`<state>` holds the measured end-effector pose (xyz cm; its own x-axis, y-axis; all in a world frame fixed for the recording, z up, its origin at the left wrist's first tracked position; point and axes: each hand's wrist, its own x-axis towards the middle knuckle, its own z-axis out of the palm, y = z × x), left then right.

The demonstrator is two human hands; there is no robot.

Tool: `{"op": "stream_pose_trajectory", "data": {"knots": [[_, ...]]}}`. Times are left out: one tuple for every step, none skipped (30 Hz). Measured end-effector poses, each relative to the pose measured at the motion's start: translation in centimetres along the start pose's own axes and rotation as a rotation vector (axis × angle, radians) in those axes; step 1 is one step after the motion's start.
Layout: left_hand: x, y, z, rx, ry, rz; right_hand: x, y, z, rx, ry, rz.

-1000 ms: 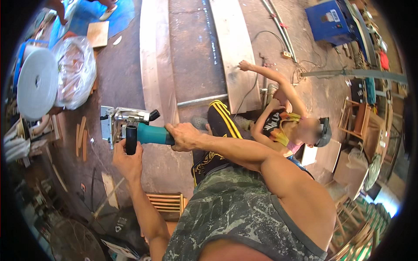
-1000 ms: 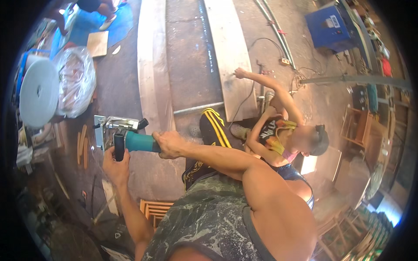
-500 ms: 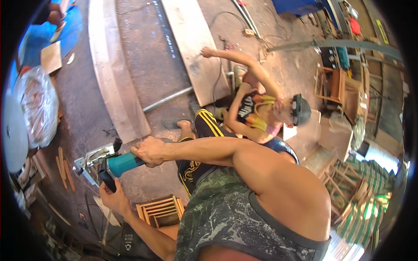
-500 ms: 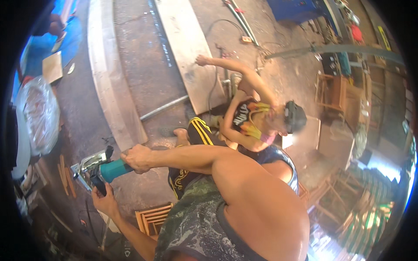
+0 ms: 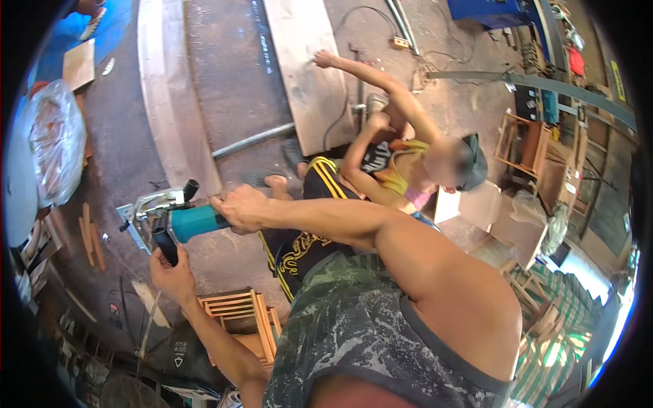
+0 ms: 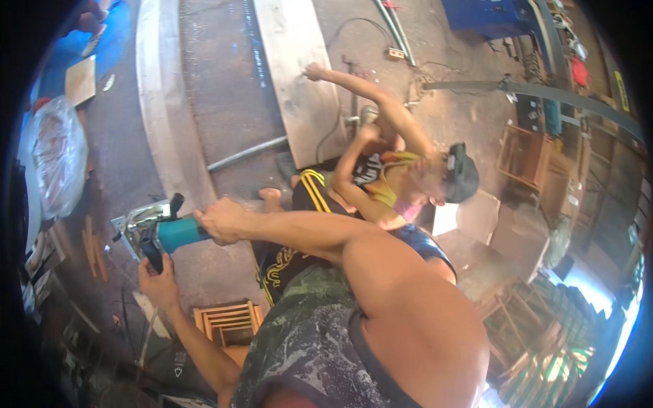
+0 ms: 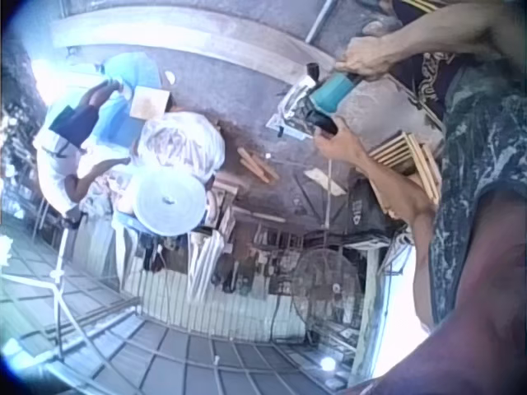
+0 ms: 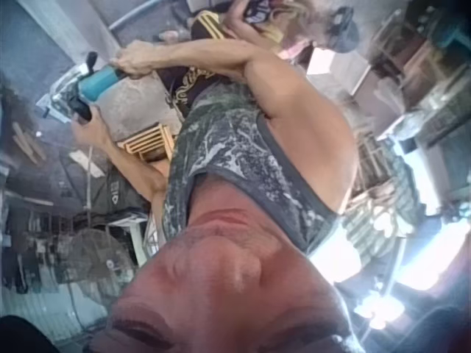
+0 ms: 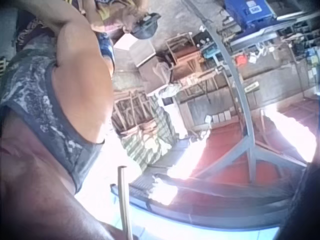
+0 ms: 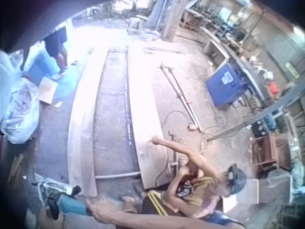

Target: Using a biscuit joiner to cut slots into wooden boards for joining.

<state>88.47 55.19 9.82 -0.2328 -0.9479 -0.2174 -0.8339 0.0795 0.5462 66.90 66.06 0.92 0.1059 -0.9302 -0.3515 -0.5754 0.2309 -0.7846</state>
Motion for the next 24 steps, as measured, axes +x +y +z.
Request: {"op": "stream_pose_trajectory", "data": {"knots": [[-0.1,-0.3,0.3,-0.011,0.003,-0.011,0.0,0.0,-0.9,0.002,-0.044,0.005],[-0.2,-0.7,0.8,-0.023,-0.006,-0.021,-0.4,0.2,-0.8,-0.006,-0.056,0.017],[-0.4,-1.3,1.4,-0.070,-0.011,0.001,-1.0,0.4,-0.6,0.004,-0.041,0.028],[-0.1,-1.6,2.2,-0.123,-0.006,0.030,-0.9,0.8,-0.8,0.004,-0.018,0.034],[-0.1,-2.0,2.9,-0.113,-0.011,-0.012,-1.1,1.2,-0.7,-0.013,-0.023,0.042],[-0.2,-2.3,3.6,-0.131,-0.014,-0.015,-1.3,1.5,-0.1,-0.007,-0.040,0.074],[0.1,-2.3,4.1,-0.110,-0.028,-0.060,-0.9,1.9,-0.2,-0.006,-0.057,0.093],[0.3,-2.4,4.7,-0.086,-0.045,-0.105,-0.8,2.5,-0.3,-0.023,-0.061,0.089],[0.5,-2.6,5.4,-0.098,-0.038,-0.109,-1.0,3.3,-0.4,-0.029,-0.062,0.110],[0.5,-3.0,5.9,-0.110,-0.057,-0.071,-1.3,3.2,-0.3,-0.035,-0.063,0.136],[0.5,-3.3,6.3,-0.118,-0.078,-0.034,-1.1,3.2,-0.3,-0.038,-0.085,0.156],[0.5,-3.6,6.6,-0.126,-0.080,-0.040,-1.0,3.2,0.2,-0.044,-0.091,0.160],[0.5,-3.5,6.5,-0.172,-0.065,-0.060,-0.7,3.0,0.2,-0.063,-0.106,0.165],[0.5,-3.8,6.2,-0.206,-0.040,-0.093,0.0,2.7,0.7,-0.073,-0.134,0.155],[0.7,-4.6,6.6,-0.133,-0.024,0.004,0.1,2.5,1.0,-0.098,-0.158,0.193],[1.1,-5.8,7.0,-0.039,0.023,0.079,0.9,2.2,0.9,-0.127,-0.193,0.191],[1.5,-6.6,8.0,-0.075,0.040,0.085,1.6,2.3,0.6,-0.136,-0.235,0.234],[2.1,-6.5,8.3,-0.098,0.057,0.089,2.3,2.1,0.2,-0.139,-0.278,0.271],[2.3,-6.1,8.5,-0.080,0.052,0.099,2.2,2.6,0.8,-0.152,-0.260,0.279],[3.0,-5.4,8.7,-0.063,0.056,0.107,2.9,3.3,1.1,-0.170,-0.239,0.278],[3.5,-5.3,9.1,-0.066,0.080,0.103,3.4,3.8,1.3,-0.191,-0.238,0.275],[3.6,-5.8,9.6,-0.074,0.097,0.108,3.9,4.3,1.9,-0.213,-0.228,0.281],[3.2,-6.3,10.2,-0.067,0.125,0.081,4.3,5.0,2.8,-0.224,-0.250,0.250],[3.1,-6.7,10.7,-0.091,0.127,0.051,4.8,5.6,3.5,-0.252,-0.234,0.242]]}}
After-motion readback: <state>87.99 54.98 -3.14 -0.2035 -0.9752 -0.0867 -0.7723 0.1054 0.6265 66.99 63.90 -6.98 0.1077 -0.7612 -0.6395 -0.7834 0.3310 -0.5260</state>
